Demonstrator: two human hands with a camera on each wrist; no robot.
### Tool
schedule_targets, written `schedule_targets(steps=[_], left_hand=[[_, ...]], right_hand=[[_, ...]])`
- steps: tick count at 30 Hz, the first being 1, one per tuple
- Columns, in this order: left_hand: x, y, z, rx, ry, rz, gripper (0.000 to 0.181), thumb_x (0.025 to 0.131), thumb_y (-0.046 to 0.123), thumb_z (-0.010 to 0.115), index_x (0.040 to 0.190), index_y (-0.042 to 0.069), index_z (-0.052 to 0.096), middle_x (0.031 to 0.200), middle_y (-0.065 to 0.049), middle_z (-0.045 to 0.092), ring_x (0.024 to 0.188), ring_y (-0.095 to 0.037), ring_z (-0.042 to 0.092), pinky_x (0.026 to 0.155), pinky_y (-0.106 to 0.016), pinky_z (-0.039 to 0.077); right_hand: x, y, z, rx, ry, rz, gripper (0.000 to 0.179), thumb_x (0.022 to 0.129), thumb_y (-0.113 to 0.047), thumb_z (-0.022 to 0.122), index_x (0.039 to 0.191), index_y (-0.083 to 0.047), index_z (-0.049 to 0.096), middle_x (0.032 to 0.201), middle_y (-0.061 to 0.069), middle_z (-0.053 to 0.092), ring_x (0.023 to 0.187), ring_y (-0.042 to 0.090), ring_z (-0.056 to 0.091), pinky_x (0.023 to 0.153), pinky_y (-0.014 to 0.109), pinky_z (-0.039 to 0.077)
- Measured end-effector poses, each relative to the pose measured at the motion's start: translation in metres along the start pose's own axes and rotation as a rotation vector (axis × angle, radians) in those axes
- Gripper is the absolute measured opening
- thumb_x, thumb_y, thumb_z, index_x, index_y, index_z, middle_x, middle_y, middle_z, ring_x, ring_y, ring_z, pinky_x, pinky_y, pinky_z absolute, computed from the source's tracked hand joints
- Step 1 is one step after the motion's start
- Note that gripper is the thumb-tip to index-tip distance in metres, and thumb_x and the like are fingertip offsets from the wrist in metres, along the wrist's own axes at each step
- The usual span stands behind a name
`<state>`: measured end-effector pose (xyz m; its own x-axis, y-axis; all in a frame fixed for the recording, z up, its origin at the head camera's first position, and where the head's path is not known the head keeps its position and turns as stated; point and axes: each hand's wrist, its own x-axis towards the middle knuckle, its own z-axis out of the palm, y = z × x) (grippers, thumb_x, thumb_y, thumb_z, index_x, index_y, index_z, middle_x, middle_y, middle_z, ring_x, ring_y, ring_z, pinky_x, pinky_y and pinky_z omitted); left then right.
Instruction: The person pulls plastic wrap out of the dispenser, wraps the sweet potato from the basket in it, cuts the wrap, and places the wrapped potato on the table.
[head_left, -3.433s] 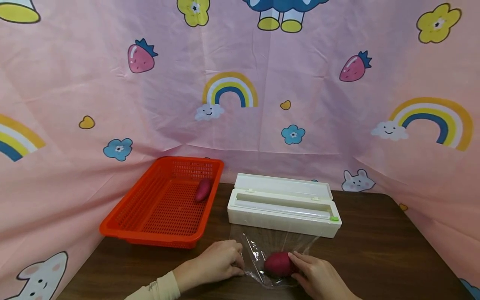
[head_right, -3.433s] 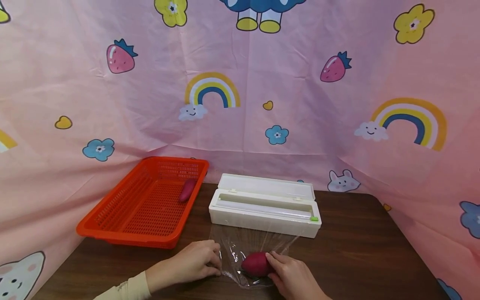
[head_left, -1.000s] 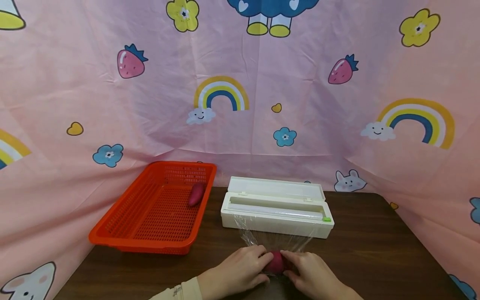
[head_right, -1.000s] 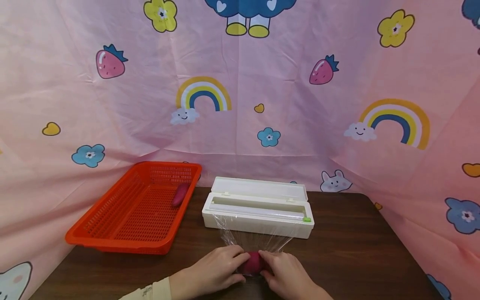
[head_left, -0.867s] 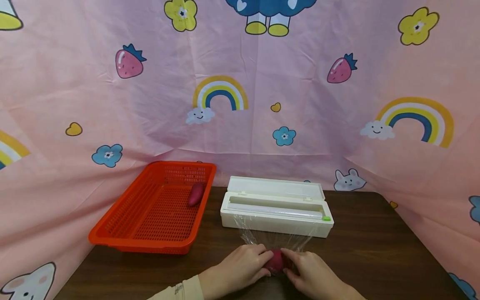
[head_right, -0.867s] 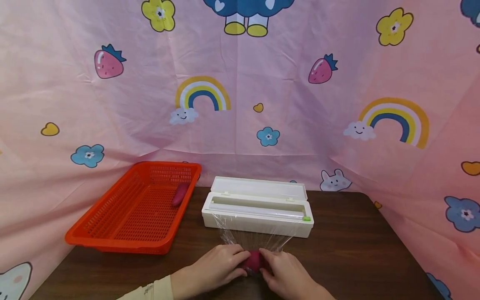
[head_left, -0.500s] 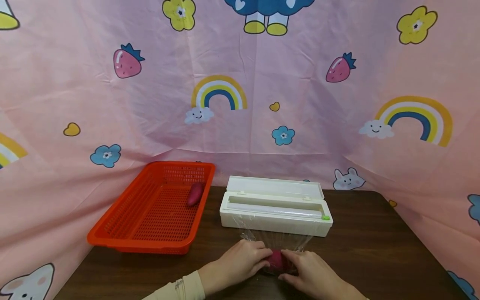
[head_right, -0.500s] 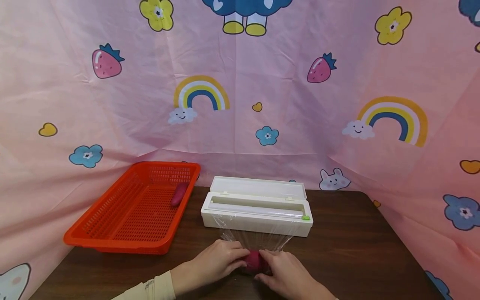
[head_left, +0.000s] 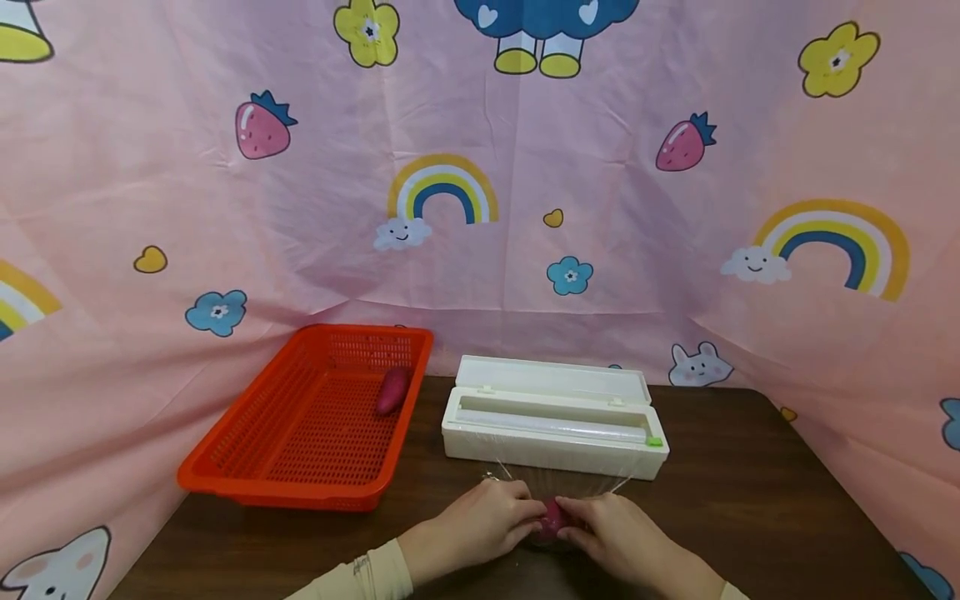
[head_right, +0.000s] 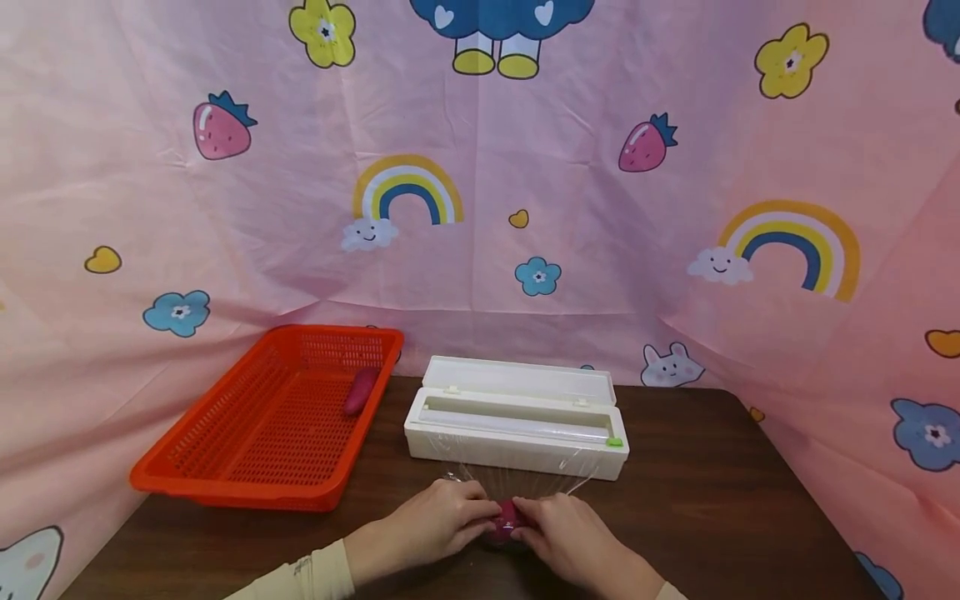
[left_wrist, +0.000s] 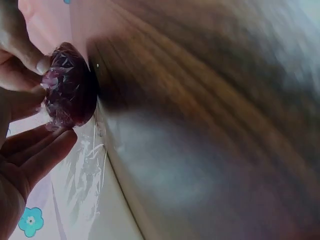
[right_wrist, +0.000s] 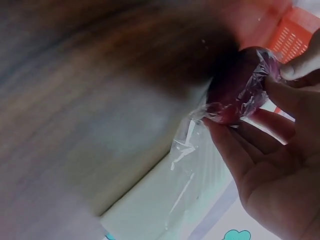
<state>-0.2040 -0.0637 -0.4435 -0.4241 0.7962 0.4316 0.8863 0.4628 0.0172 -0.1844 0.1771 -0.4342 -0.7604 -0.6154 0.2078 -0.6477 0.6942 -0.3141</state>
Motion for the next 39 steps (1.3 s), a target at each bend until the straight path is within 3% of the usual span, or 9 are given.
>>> schedule_targets(steps=[3, 12, 19, 22, 27, 32, 36, 39], left_hand=[[-0.001, 0.002, 0.0, 0.074, -0.03, 0.028, 0.019, 0.094, 0.032, 0.074, 0.108, 0.02, 0.076, 0.09, 0.005, 0.067, 0.073, 0.003, 0.058, 0.063, -0.009, 0.046], [0.001, 0.008, 0.001, 0.25, -0.039, 0.099, 0.042, 0.088, 0.038, 0.079, 0.123, 0.018, 0.067, 0.11, 0.002, 0.063, 0.082, -0.005, 0.064, 0.071, -0.017, 0.054], [0.003, 0.008, 0.005, 0.394, -0.047, 0.145, 0.045, 0.08, 0.044, 0.084, 0.115, 0.019, 0.068, 0.109, 0.005, 0.065, 0.08, -0.007, 0.062, 0.07, -0.019, 0.053], [0.005, 0.009, 0.007, 0.422, -0.039, 0.139, 0.047, 0.077, 0.045, 0.085, 0.111, 0.02, 0.067, 0.104, 0.005, 0.064, 0.077, -0.006, 0.062, 0.066, -0.019, 0.052], [0.008, 0.009, 0.007, 0.417, -0.037, 0.108, 0.044, 0.074, 0.044, 0.088, 0.107, 0.021, 0.068, 0.096, 0.007, 0.062, 0.067, -0.006, 0.058, 0.057, -0.019, 0.048], [0.012, 0.006, 0.003, 0.371, -0.079, 0.061, 0.038, 0.075, 0.04, 0.088, 0.103, 0.022, 0.07, 0.091, 0.008, 0.062, 0.064, -0.006, 0.059, 0.053, -0.021, 0.045], [0.017, 0.002, 0.0, 0.293, -0.127, 0.037, 0.032, 0.077, 0.037, 0.088, 0.101, 0.023, 0.071, 0.089, 0.008, 0.063, 0.064, -0.004, 0.06, 0.052, -0.02, 0.044], [0.018, -0.001, -0.002, 0.225, -0.153, 0.018, 0.031, 0.077, 0.034, 0.088, 0.102, 0.022, 0.073, 0.088, 0.009, 0.063, 0.066, -0.001, 0.059, 0.055, -0.018, 0.046]], right_hand=[[0.003, 0.001, -0.001, 0.017, -0.041, 0.016, 0.038, 0.095, -0.029, 0.072, 0.121, -0.001, 0.073, 0.09, -0.002, 0.076, 0.069, -0.006, 0.05, 0.059, 0.022, 0.046], [0.01, 0.004, -0.004, 0.015, -0.061, -0.026, 0.031, 0.097, -0.027, 0.069, 0.117, -0.005, 0.074, 0.096, -0.002, 0.075, 0.084, 0.002, 0.065, 0.069, 0.028, 0.054], [0.008, 0.004, -0.002, 0.021, -0.028, 0.03, 0.035, 0.099, -0.034, 0.066, 0.12, -0.007, 0.074, 0.092, -0.006, 0.062, 0.071, -0.004, 0.047, 0.06, 0.021, 0.044], [0.007, 0.006, -0.001, 0.041, 0.004, 0.023, 0.032, 0.099, -0.032, 0.066, 0.12, -0.01, 0.074, 0.093, -0.007, 0.062, 0.073, -0.004, 0.048, 0.062, 0.021, 0.044], [0.006, 0.008, 0.003, 0.151, 0.093, 0.065, 0.021, 0.094, -0.024, 0.072, 0.11, -0.01, 0.074, 0.098, -0.004, 0.071, 0.084, 0.001, 0.062, 0.069, 0.024, 0.053], [0.004, 0.007, 0.007, 0.183, 0.203, 0.14, 0.012, 0.087, -0.019, 0.079, 0.094, -0.012, 0.072, 0.091, -0.002, 0.071, 0.079, 0.004, 0.064, 0.066, 0.023, 0.053], [0.001, 0.003, 0.013, 0.174, 0.244, 0.163, 0.015, 0.087, -0.016, 0.08, 0.099, -0.013, 0.072, 0.097, -0.003, 0.073, 0.087, 0.007, 0.068, 0.072, 0.025, 0.057], [-0.002, -0.002, 0.017, 0.092, 0.299, 0.118, 0.026, 0.084, -0.017, 0.082, 0.107, -0.013, 0.071, 0.106, -0.005, 0.07, 0.095, 0.008, 0.067, 0.077, 0.029, 0.057]])
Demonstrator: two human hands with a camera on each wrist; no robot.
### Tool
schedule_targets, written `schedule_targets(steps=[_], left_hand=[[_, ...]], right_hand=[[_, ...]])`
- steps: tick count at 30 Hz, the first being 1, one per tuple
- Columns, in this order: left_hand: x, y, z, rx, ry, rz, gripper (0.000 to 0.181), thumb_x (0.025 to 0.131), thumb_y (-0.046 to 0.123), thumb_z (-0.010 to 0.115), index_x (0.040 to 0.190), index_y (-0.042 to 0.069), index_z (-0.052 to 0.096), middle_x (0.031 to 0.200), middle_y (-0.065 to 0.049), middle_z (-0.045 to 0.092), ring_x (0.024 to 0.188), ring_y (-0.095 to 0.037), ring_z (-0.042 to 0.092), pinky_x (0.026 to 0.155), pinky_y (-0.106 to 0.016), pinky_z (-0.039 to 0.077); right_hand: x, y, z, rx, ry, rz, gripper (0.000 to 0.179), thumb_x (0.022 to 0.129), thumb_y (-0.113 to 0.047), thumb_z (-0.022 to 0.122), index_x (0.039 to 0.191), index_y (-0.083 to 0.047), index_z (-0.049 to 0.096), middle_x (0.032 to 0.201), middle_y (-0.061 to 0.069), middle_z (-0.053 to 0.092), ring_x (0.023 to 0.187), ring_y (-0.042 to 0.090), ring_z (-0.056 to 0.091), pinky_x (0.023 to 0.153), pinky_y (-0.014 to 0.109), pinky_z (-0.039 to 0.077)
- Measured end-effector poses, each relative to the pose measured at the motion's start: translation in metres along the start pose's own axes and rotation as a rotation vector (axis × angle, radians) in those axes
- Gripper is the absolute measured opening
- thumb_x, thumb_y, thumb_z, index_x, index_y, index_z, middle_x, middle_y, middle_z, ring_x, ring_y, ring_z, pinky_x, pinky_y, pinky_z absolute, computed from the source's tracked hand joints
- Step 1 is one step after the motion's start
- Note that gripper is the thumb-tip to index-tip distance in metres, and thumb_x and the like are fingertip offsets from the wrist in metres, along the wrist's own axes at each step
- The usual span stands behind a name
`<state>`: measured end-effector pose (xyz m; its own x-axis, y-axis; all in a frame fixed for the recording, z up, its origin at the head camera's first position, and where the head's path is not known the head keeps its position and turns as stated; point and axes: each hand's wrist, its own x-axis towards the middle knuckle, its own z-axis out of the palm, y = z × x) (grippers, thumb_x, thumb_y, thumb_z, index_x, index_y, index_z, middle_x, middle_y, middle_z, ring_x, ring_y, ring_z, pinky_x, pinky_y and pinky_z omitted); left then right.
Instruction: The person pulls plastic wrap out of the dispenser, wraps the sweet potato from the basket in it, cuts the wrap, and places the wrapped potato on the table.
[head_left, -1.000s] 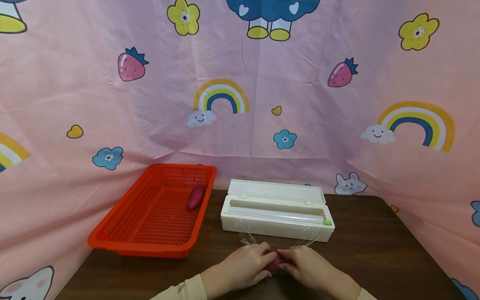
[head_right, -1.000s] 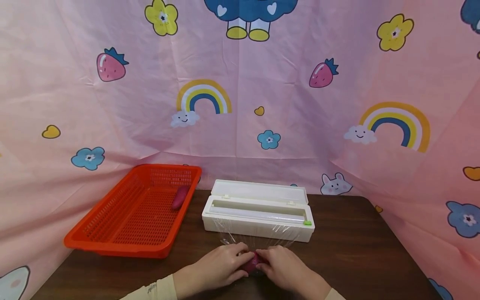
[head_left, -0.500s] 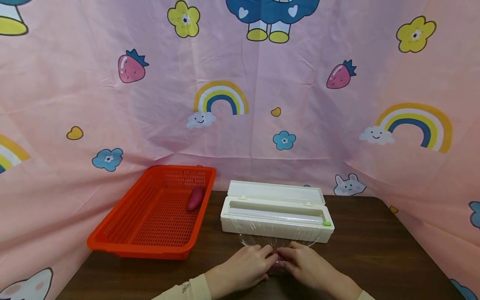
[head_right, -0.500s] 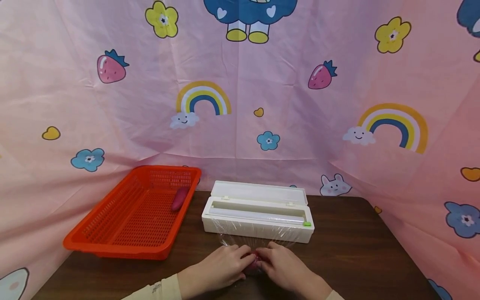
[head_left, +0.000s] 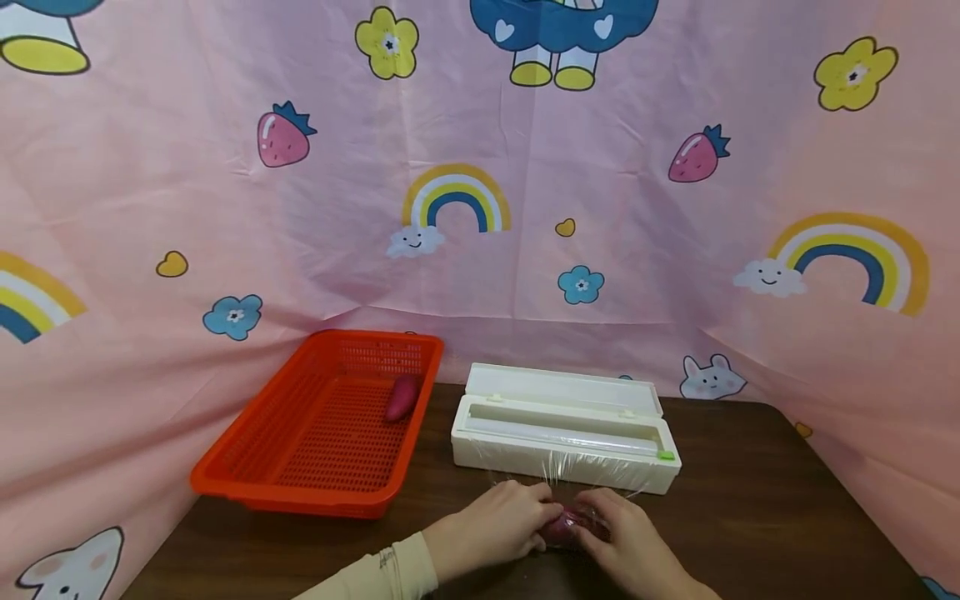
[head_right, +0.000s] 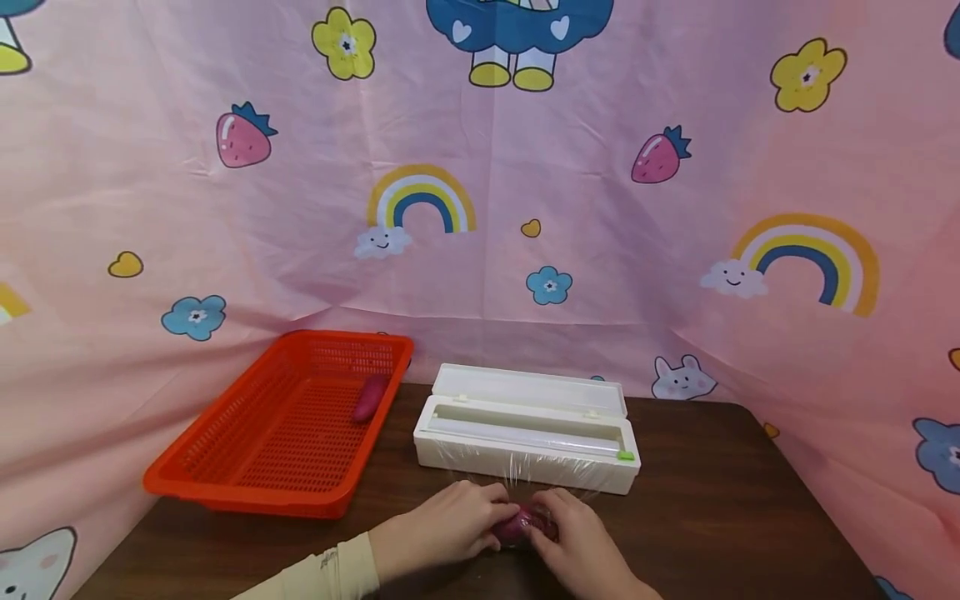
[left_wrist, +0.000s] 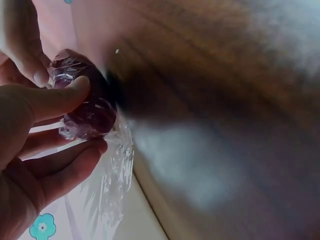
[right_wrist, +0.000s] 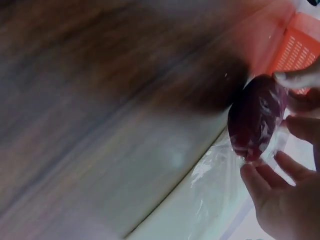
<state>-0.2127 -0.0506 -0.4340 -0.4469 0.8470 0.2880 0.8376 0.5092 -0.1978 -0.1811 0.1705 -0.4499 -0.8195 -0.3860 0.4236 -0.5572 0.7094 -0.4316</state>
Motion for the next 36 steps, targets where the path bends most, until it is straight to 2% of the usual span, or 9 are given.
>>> schedule_targets(steps=[3, 6, 8, 10, 14, 21, 28, 32, 36], left_hand=[[0.003, -0.004, -0.001, -0.07, -0.032, -0.019, 0.034, 0.076, 0.031, 0.089, 0.106, 0.022, 0.076, 0.088, 0.009, 0.064, 0.07, 0.001, 0.059, 0.058, -0.016, 0.047], [0.006, -0.009, -0.001, -0.134, -0.069, -0.05, 0.039, 0.076, 0.031, 0.089, 0.112, 0.021, 0.077, 0.091, 0.009, 0.067, 0.074, 0.002, 0.06, 0.062, -0.015, 0.049], [0.007, -0.011, -0.001, -0.173, -0.092, -0.075, 0.04, 0.076, 0.03, 0.089, 0.113, 0.022, 0.077, 0.092, 0.01, 0.068, 0.077, 0.003, 0.061, 0.065, -0.015, 0.049], [0.009, -0.014, -0.001, -0.206, -0.111, -0.098, 0.041, 0.076, 0.029, 0.09, 0.114, 0.022, 0.077, 0.093, 0.011, 0.069, 0.079, 0.003, 0.062, 0.068, -0.014, 0.049], [0.01, -0.016, -0.003, -0.247, -0.139, -0.118, 0.04, 0.076, 0.028, 0.089, 0.114, 0.023, 0.078, 0.093, 0.011, 0.069, 0.081, 0.003, 0.062, 0.069, -0.014, 0.049], [0.013, -0.019, -0.005, -0.282, -0.178, -0.147, 0.037, 0.078, 0.026, 0.088, 0.113, 0.022, 0.078, 0.09, 0.011, 0.067, 0.077, 0.004, 0.057, 0.066, -0.014, 0.046], [0.014, -0.021, -0.003, -0.325, -0.191, -0.171, 0.025, 0.085, 0.024, 0.082, 0.105, 0.015, 0.07, 0.086, 0.011, 0.068, 0.071, 0.004, 0.053, 0.06, -0.014, 0.042], [0.013, -0.022, 0.0, -0.358, -0.194, -0.208, 0.024, 0.089, 0.023, 0.079, 0.105, 0.015, 0.064, 0.084, 0.01, 0.067, 0.068, 0.003, 0.053, 0.058, -0.014, 0.041], [0.012, -0.021, 0.002, -0.35, -0.2, -0.245, 0.024, 0.091, 0.027, 0.076, 0.109, 0.016, 0.066, 0.095, 0.009, 0.065, 0.074, 0.002, 0.054, 0.062, -0.015, 0.044]], right_hand=[[-0.003, -0.003, 0.002, -0.109, 0.093, -0.137, 0.038, 0.075, -0.018, 0.088, 0.109, -0.014, 0.072, 0.113, -0.003, 0.067, 0.101, 0.012, 0.065, 0.08, 0.033, 0.058], [-0.003, -0.003, 0.003, -0.194, 0.16, -0.312, 0.043, 0.067, -0.017, 0.093, 0.105, -0.013, 0.074, 0.114, -0.001, 0.067, 0.103, 0.014, 0.064, 0.08, 0.033, 0.058], [-0.003, -0.002, 0.004, -0.234, 0.164, -0.393, 0.045, 0.062, -0.016, 0.094, 0.103, -0.013, 0.075, 0.111, -0.001, 0.067, 0.101, 0.013, 0.064, 0.08, 0.032, 0.057], [-0.003, -0.001, 0.006, -0.273, 0.148, -0.434, 0.049, 0.06, -0.017, 0.095, 0.104, -0.011, 0.075, 0.11, -0.001, 0.068, 0.1, 0.013, 0.064, 0.081, 0.031, 0.057], [-0.004, 0.002, 0.007, -0.328, 0.114, -0.437, 0.057, 0.059, -0.019, 0.094, 0.111, -0.008, 0.074, 0.112, 0.0, 0.069, 0.102, 0.014, 0.065, 0.081, 0.033, 0.058], [0.001, 0.005, 0.005, -0.332, 0.045, -0.406, 0.064, 0.058, -0.019, 0.094, 0.117, -0.007, 0.071, 0.114, -0.001, 0.069, 0.102, 0.015, 0.066, 0.081, 0.034, 0.059], [0.008, 0.009, 0.007, -0.364, 0.082, -0.439, 0.064, 0.058, -0.018, 0.092, 0.117, -0.007, 0.071, 0.111, -0.003, 0.07, 0.099, 0.012, 0.066, 0.081, 0.032, 0.057], [0.01, 0.01, 0.01, -0.391, 0.098, -0.412, 0.059, 0.059, -0.016, 0.092, 0.114, -0.008, 0.073, 0.107, -0.004, 0.071, 0.095, 0.011, 0.065, 0.08, 0.031, 0.057], [0.012, 0.01, 0.012, -0.399, 0.077, -0.361, 0.057, 0.061, -0.017, 0.094, 0.114, -0.009, 0.073, 0.106, -0.005, 0.071, 0.096, 0.011, 0.065, 0.082, 0.032, 0.057]])
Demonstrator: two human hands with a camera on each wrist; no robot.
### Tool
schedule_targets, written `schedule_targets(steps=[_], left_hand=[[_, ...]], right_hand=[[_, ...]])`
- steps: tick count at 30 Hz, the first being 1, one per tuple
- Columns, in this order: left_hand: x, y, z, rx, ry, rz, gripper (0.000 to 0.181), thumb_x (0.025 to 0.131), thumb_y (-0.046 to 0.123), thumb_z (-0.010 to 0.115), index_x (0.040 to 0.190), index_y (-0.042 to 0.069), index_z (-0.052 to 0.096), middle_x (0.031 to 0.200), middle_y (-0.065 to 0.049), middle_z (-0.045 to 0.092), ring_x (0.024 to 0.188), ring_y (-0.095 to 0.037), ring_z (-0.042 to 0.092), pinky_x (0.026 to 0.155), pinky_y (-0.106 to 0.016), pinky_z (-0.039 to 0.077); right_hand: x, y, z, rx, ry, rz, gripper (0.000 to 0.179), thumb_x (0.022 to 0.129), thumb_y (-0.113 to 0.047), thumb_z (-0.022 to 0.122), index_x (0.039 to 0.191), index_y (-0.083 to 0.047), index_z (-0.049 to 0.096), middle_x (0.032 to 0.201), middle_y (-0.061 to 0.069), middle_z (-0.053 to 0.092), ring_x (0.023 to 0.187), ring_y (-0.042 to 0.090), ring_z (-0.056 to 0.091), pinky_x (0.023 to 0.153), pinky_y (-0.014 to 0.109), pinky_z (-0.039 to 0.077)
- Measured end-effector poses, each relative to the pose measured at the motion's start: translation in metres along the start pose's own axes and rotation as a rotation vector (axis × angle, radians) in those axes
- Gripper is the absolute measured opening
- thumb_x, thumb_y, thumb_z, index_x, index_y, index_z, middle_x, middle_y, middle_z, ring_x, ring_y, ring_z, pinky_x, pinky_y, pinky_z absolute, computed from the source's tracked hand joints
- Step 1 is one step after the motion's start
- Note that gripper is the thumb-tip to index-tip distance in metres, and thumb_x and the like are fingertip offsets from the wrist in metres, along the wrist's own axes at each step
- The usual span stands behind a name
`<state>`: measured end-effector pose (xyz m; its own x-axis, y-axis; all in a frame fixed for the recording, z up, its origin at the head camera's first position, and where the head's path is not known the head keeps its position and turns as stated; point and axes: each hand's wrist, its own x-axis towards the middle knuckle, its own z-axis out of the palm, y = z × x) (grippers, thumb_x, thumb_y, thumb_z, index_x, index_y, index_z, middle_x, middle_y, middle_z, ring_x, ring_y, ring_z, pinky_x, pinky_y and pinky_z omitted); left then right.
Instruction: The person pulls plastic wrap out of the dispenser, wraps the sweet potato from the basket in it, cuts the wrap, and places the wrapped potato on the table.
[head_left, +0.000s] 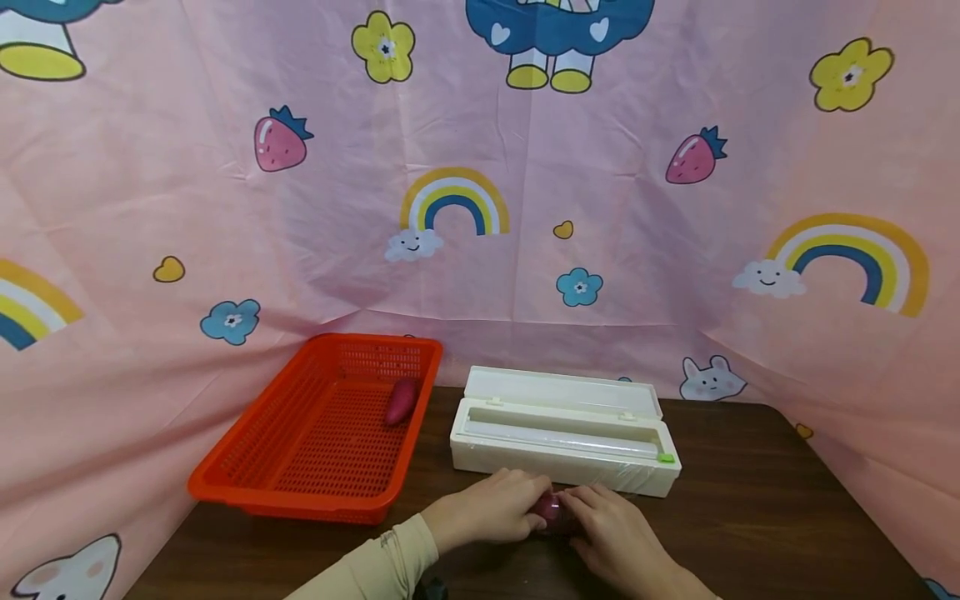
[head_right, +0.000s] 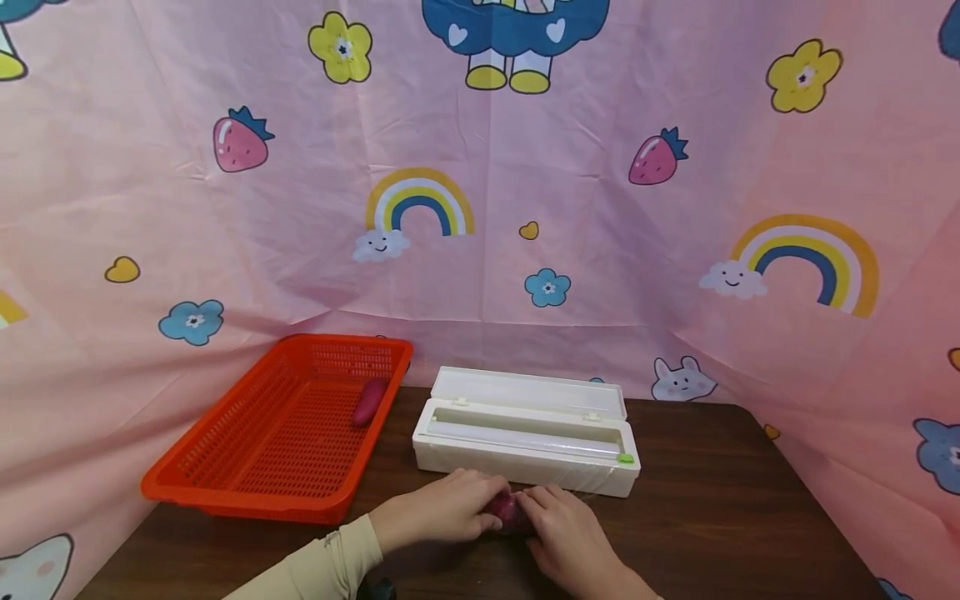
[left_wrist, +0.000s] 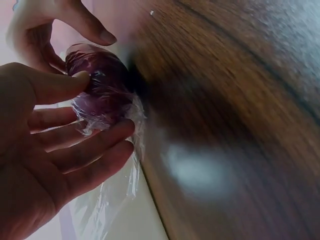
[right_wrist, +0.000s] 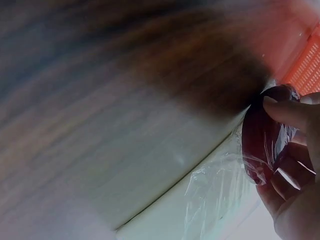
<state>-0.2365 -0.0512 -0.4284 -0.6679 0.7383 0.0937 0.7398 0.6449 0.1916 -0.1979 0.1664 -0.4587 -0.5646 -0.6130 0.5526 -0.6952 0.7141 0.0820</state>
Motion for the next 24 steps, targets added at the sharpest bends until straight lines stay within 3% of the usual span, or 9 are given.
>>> schedule_targets(steps=[6, 10, 14, 20, 24], left_hand=[[-0.0006, -0.0013, 0.0027, -0.008, 0.008, -0.034, 0.028, 0.092, 0.033, 0.075, 0.115, 0.017, 0.071, 0.102, 0.006, 0.056, 0.072, 0.0, 0.05, 0.063, -0.017, 0.044], [0.0, -0.0032, 0.0036, 0.009, 0.043, -0.021, 0.032, 0.091, 0.034, 0.075, 0.117, 0.016, 0.071, 0.103, 0.007, 0.06, 0.074, 0.001, 0.052, 0.064, -0.016, 0.045], [-0.0003, -0.0037, 0.0034, 0.086, 0.107, -0.004, 0.033, 0.087, 0.036, 0.079, 0.114, 0.018, 0.071, 0.102, 0.008, 0.065, 0.077, 0.0, 0.057, 0.064, -0.018, 0.047], [-0.0049, 0.0009, 0.0029, 0.273, 0.179, 0.032, 0.038, 0.08, 0.045, 0.083, 0.108, 0.021, 0.073, 0.098, 0.006, 0.064, 0.08, -0.005, 0.06, 0.062, -0.023, 0.048], [-0.007, 0.0026, 0.0028, 0.287, 0.217, 0.074, 0.042, 0.077, 0.04, 0.088, 0.11, 0.018, 0.072, 0.099, 0.004, 0.06, 0.083, -0.007, 0.058, 0.068, -0.022, 0.051]], right_hand=[[0.002, 0.0001, 0.0024, 0.003, -0.04, 0.038, 0.056, 0.064, -0.024, 0.094, 0.114, -0.01, 0.073, 0.105, -0.006, 0.071, 0.098, 0.012, 0.065, 0.085, 0.035, 0.057], [0.0024, 0.0003, 0.0045, -0.002, -0.041, 0.048, 0.056, 0.064, -0.025, 0.094, 0.114, -0.01, 0.073, 0.105, -0.005, 0.07, 0.098, 0.012, 0.065, 0.085, 0.036, 0.056], [0.0044, -0.0001, 0.0069, -0.021, -0.031, 0.051, 0.054, 0.065, -0.026, 0.094, 0.112, -0.009, 0.073, 0.103, -0.005, 0.069, 0.095, 0.012, 0.064, 0.083, 0.036, 0.057], [0.0088, 0.0005, 0.0092, -0.046, -0.008, 0.051, 0.048, 0.062, -0.024, 0.093, 0.104, -0.012, 0.073, 0.096, -0.006, 0.064, 0.09, 0.012, 0.061, 0.078, 0.033, 0.056], [0.0096, 0.0013, 0.0086, -0.038, -0.006, 0.073, 0.049, 0.06, -0.021, 0.093, 0.103, -0.012, 0.073, 0.096, -0.004, 0.06, 0.088, 0.012, 0.06, 0.072, 0.032, 0.055]])
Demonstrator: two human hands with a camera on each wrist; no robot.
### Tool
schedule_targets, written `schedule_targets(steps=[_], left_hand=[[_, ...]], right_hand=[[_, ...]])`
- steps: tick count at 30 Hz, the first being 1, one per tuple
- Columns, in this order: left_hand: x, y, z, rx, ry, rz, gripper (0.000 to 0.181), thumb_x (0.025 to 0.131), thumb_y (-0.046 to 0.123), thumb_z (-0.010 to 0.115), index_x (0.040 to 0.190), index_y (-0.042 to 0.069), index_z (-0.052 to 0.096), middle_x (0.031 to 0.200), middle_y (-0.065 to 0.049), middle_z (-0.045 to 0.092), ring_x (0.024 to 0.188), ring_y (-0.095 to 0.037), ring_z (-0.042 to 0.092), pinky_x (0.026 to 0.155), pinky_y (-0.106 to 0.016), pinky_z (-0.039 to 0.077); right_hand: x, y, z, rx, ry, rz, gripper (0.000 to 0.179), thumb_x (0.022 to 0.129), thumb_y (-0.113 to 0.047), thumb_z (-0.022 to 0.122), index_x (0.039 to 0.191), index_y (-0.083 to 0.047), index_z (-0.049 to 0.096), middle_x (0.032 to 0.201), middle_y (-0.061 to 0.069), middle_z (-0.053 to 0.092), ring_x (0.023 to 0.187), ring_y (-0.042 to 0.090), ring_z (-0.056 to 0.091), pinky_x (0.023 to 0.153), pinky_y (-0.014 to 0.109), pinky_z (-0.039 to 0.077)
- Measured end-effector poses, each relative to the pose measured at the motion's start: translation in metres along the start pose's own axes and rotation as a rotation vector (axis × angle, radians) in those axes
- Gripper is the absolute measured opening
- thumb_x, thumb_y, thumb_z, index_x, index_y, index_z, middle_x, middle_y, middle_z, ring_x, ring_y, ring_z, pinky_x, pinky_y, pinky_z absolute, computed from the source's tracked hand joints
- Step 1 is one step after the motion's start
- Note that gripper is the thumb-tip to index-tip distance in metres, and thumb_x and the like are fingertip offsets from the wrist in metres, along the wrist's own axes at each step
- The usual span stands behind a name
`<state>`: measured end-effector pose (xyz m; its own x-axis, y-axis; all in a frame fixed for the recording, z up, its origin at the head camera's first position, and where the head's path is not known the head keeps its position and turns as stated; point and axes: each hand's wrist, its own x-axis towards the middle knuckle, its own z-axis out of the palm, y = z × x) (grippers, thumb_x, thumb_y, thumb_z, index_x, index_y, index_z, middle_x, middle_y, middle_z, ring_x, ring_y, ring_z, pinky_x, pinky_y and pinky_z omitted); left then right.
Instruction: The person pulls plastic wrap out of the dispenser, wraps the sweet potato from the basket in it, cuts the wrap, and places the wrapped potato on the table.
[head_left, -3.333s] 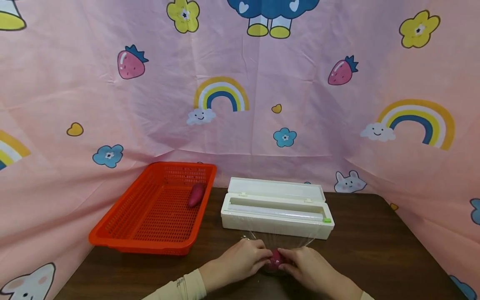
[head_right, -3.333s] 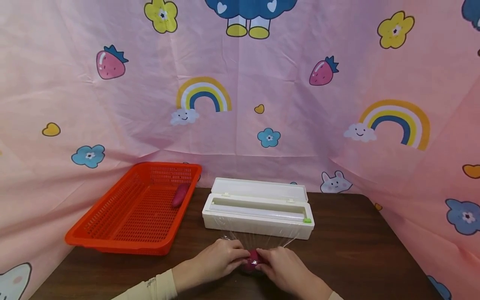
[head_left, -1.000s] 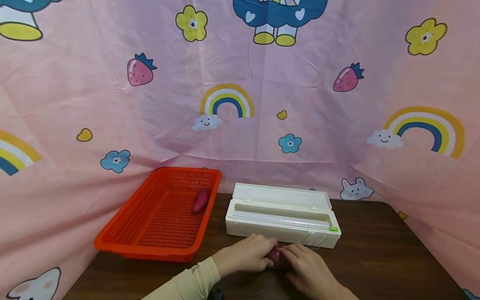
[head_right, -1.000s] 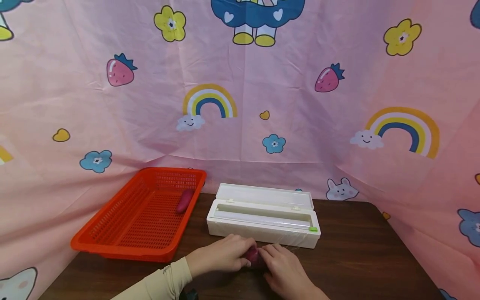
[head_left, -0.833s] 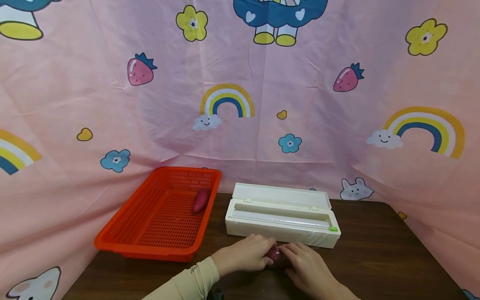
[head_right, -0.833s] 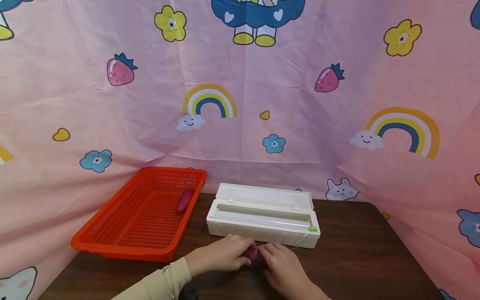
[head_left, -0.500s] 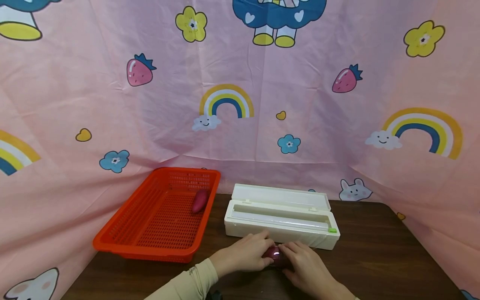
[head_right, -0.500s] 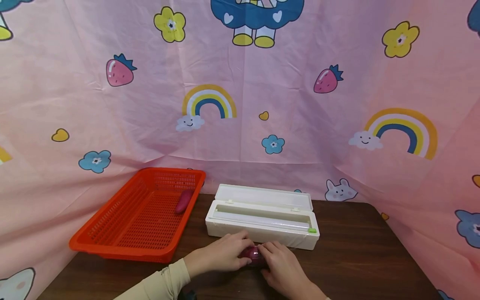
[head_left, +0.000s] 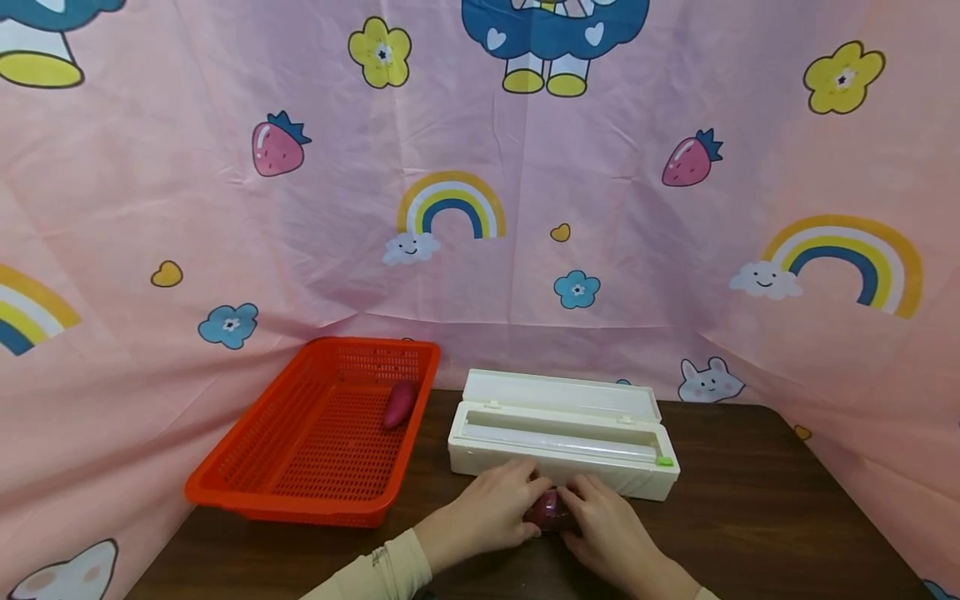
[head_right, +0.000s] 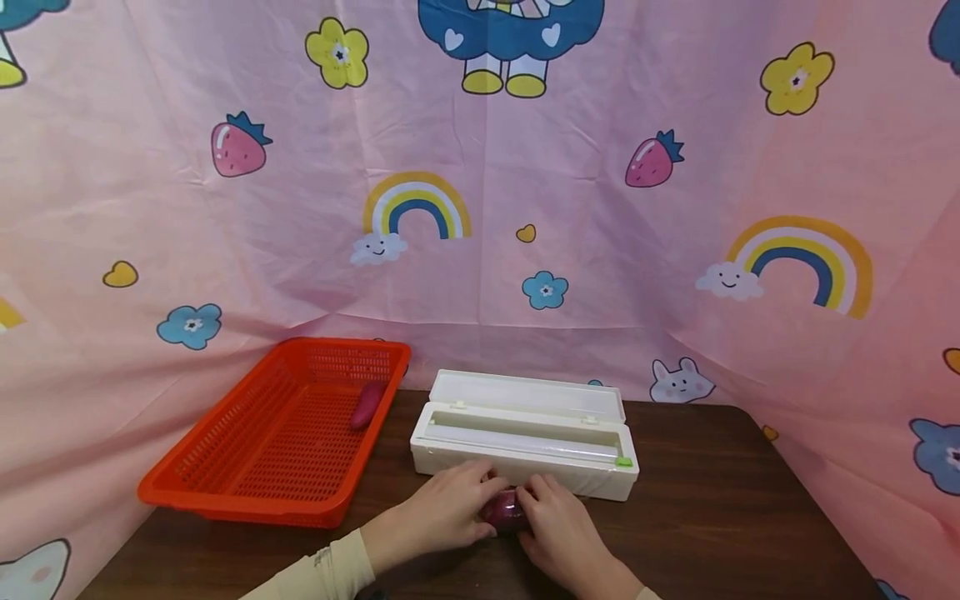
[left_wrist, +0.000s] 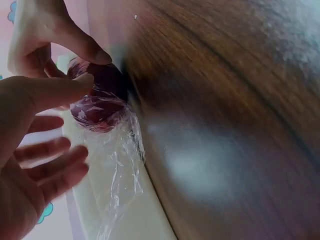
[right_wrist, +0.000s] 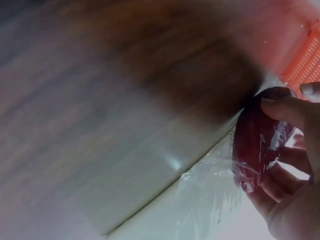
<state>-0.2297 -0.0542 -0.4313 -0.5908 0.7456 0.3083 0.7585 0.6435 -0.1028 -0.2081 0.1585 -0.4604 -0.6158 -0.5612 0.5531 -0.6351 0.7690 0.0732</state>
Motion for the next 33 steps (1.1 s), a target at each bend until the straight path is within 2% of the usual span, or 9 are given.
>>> schedule_targets(steps=[2, 6, 10, 15, 22, 29, 33], left_hand=[[-0.002, -0.001, 0.0, -0.03, 0.009, 0.02, 0.04, 0.076, 0.034, 0.089, 0.109, 0.017, 0.072, 0.096, 0.005, 0.059, 0.079, -0.005, 0.057, 0.067, -0.021, 0.051], [-0.004, -0.001, 0.003, -0.087, -0.015, 0.036, 0.039, 0.076, 0.027, 0.089, 0.11, 0.016, 0.073, 0.093, 0.005, 0.061, 0.074, -0.003, 0.058, 0.064, -0.018, 0.049], [-0.003, 0.0, 0.007, -0.119, -0.035, -0.001, 0.036, 0.079, 0.023, 0.088, 0.11, 0.013, 0.072, 0.093, 0.004, 0.062, 0.074, -0.002, 0.059, 0.063, -0.016, 0.049], [-0.001, 0.0, 0.009, -0.148, -0.014, -0.04, 0.027, 0.08, 0.021, 0.087, 0.102, 0.013, 0.073, 0.089, 0.003, 0.061, 0.07, -0.001, 0.056, 0.059, -0.014, 0.045], [0.003, -0.001, 0.009, -0.188, 0.017, -0.052, 0.022, 0.08, 0.021, 0.087, 0.098, 0.014, 0.076, 0.084, 0.005, 0.062, 0.07, 0.0, 0.054, 0.059, -0.013, 0.041], [0.003, 0.002, 0.013, -0.221, 0.033, -0.042, 0.025, 0.079, 0.023, 0.087, 0.1, 0.014, 0.077, 0.084, 0.004, 0.068, 0.073, 0.0, 0.055, 0.061, -0.014, 0.04], [0.004, 0.005, 0.014, -0.275, 0.031, -0.04, 0.025, 0.081, 0.024, 0.086, 0.101, 0.014, 0.077, 0.088, 0.005, 0.071, 0.076, 0.002, 0.057, 0.062, -0.011, 0.041]], right_hand=[[0.001, -0.001, 0.0, 0.018, -0.001, 0.012, 0.048, 0.059, -0.019, 0.092, 0.103, -0.013, 0.074, 0.097, -0.004, 0.058, 0.087, 0.012, 0.059, 0.07, 0.031, 0.055], [0.002, -0.001, 0.001, 0.044, 0.0, 0.024, 0.048, 0.057, -0.016, 0.09, 0.103, -0.012, 0.075, 0.096, -0.004, 0.056, 0.088, 0.011, 0.058, 0.069, 0.03, 0.054], [0.003, 0.0, 0.002, 0.035, -0.027, 0.026, 0.054, 0.057, -0.016, 0.089, 0.108, -0.009, 0.074, 0.098, -0.004, 0.059, 0.09, 0.012, 0.058, 0.072, 0.031, 0.055], [0.003, 0.002, 0.004, -0.001, -0.037, 0.02, 0.069, 0.056, -0.018, 0.093, 0.119, -0.005, 0.069, 0.1, -0.001, 0.064, 0.093, 0.014, 0.063, 0.08, 0.034, 0.056], [0.006, 0.008, 0.003, -0.031, 0.028, -0.018, 0.052, 0.055, -0.019, 0.092, 0.1, -0.013, 0.069, 0.093, -0.004, 0.069, 0.097, 0.017, 0.062, 0.087, 0.04, 0.051], [0.005, 0.014, -0.006, 0.073, -0.055, -0.023, 0.045, 0.06, -0.019, 0.093, 0.099, -0.014, 0.07, 0.094, -0.006, 0.069, 0.096, 0.013, 0.062, 0.085, 0.036, 0.053], [0.003, 0.019, -0.012, 0.102, -0.117, -0.017, 0.045, 0.061, -0.022, 0.093, 0.1, -0.016, 0.069, 0.094, -0.008, 0.069, 0.092, 0.011, 0.06, 0.081, 0.035, 0.053]])
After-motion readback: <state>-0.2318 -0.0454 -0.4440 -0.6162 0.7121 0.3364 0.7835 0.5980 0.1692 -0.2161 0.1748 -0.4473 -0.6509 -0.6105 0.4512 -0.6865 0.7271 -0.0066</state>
